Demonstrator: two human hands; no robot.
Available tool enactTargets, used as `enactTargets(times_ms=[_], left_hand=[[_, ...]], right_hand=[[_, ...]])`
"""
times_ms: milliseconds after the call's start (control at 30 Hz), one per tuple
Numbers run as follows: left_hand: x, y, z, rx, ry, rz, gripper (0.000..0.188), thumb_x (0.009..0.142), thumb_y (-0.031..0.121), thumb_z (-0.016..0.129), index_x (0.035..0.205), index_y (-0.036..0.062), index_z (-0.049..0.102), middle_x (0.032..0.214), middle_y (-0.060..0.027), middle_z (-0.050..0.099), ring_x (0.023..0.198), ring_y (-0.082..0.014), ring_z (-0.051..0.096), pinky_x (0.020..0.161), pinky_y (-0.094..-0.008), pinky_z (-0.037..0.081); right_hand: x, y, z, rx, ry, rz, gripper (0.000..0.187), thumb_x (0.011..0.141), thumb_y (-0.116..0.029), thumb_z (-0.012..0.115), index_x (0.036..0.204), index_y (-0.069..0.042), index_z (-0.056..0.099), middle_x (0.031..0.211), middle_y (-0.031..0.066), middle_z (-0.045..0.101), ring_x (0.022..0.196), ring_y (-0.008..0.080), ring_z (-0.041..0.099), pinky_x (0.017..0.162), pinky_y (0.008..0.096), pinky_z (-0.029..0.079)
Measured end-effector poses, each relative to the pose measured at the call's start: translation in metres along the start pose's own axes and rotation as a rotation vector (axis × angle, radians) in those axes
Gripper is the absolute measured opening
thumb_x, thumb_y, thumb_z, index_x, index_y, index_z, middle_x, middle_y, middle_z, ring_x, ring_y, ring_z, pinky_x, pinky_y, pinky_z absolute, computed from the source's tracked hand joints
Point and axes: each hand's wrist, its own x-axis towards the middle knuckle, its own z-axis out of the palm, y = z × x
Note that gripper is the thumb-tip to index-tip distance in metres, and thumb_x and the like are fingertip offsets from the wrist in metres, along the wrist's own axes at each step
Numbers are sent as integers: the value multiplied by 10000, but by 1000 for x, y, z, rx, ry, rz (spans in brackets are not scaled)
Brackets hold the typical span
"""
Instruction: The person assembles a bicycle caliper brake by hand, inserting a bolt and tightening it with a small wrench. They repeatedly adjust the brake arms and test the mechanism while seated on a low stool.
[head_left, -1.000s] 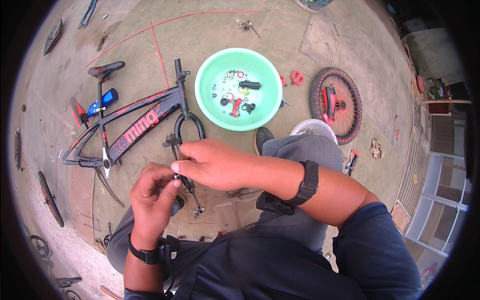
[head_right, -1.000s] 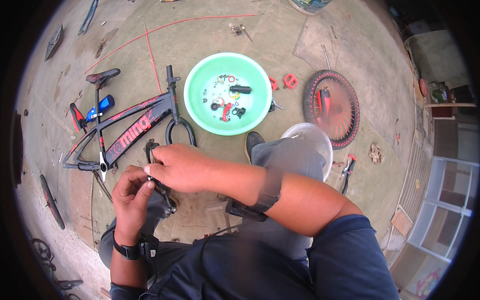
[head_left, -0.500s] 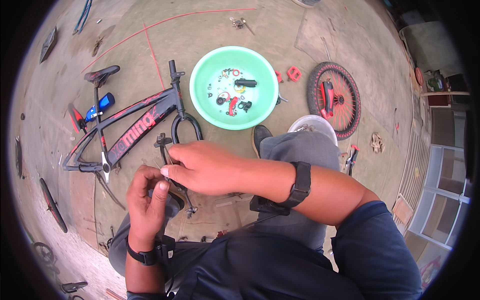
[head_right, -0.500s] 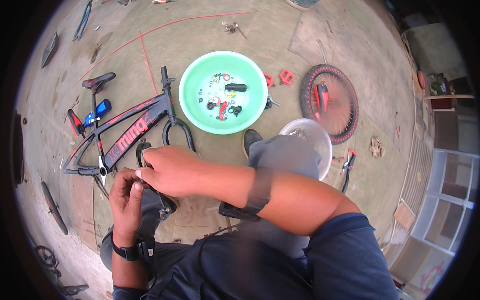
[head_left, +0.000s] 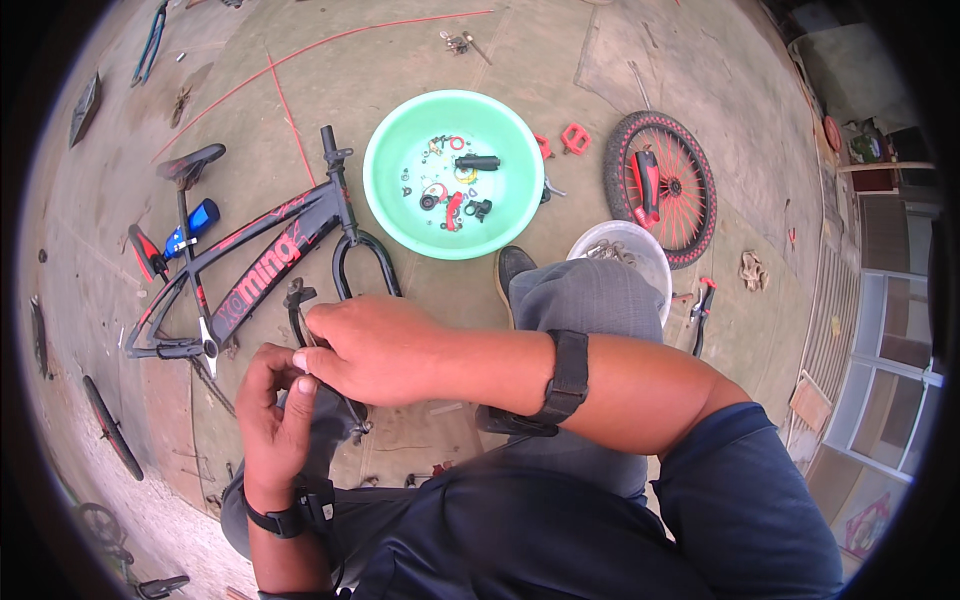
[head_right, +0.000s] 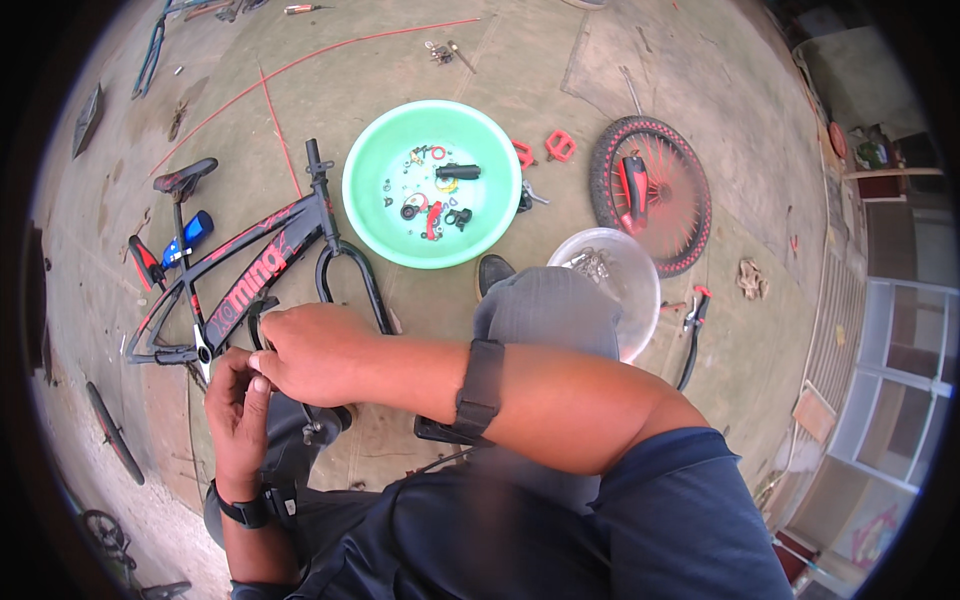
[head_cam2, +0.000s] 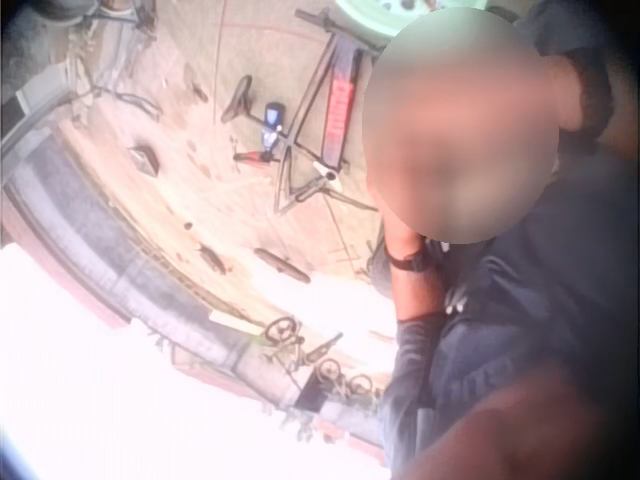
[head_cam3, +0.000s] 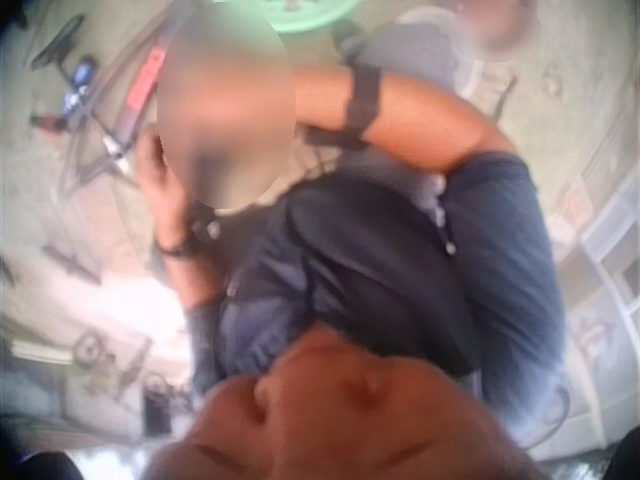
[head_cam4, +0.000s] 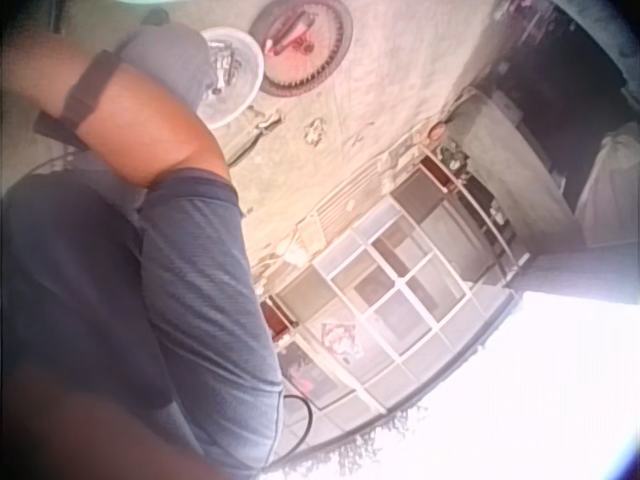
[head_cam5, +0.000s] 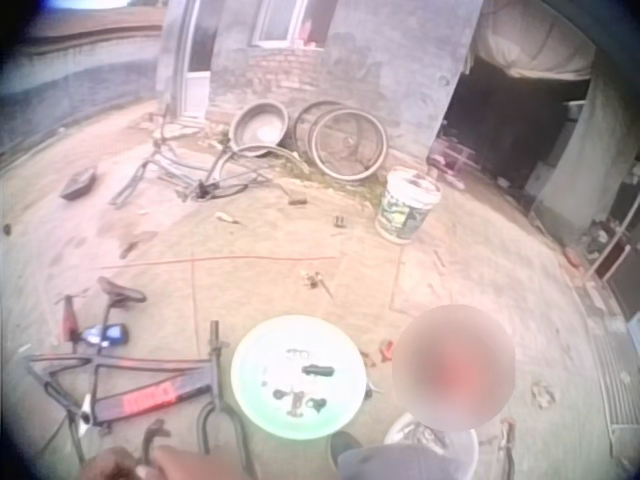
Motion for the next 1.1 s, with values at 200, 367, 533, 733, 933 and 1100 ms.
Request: enactTargets(times_ms=[200,367,533,733,933,1100], left_hand=[[0,2,0,-32,-7,-11,138,999,137,625,991,10,571,836,-44,550,753,-129,543,700,-274,453],[-1,3,-1,-6,-23,-47,116,999,121,616,996,12,577,850,-40,558,756,-131,547,712,-273,457],[0,2,-4,-12,-55,-77,122,986,114,632,1024,10,580,886,-52,565,789,-142,554,741,-279,461],[2,4,0,-57,5,-49,118,936,42,666,1016,7,586,888,-59,568,792,-146,557,737,-277,463],[4,5,1,21,-1,12,82,958,41,644,1010,-1,596,878,-67,564,781,-161,552,729,-279,457],[1,5,7,-24,65,9,87,960,70,648,972,-3,603,842,-68,560,735,-163,528,679,-290,440]], right_hand=[[3,6,7,-21,55,-25,339,973,-343,554,910,-10,570,830,223,662,821,453,638,703,555,471],[4,10,11,-7,74,-44,336,971,-339,559,904,-10,566,829,223,658,823,451,637,703,553,471],[5,11,10,8,71,-49,340,970,-335,564,891,-5,552,833,224,652,817,451,631,699,551,468],[4,11,9,26,71,-34,351,974,-337,566,874,-1,540,818,223,637,799,453,618,685,545,456],[5,14,10,44,77,-40,369,991,-335,566,848,2,525,785,224,598,764,439,596,666,526,441],[5,14,8,50,66,-43,370,987,-331,576,841,5,517,787,231,589,760,444,587,657,528,432]])
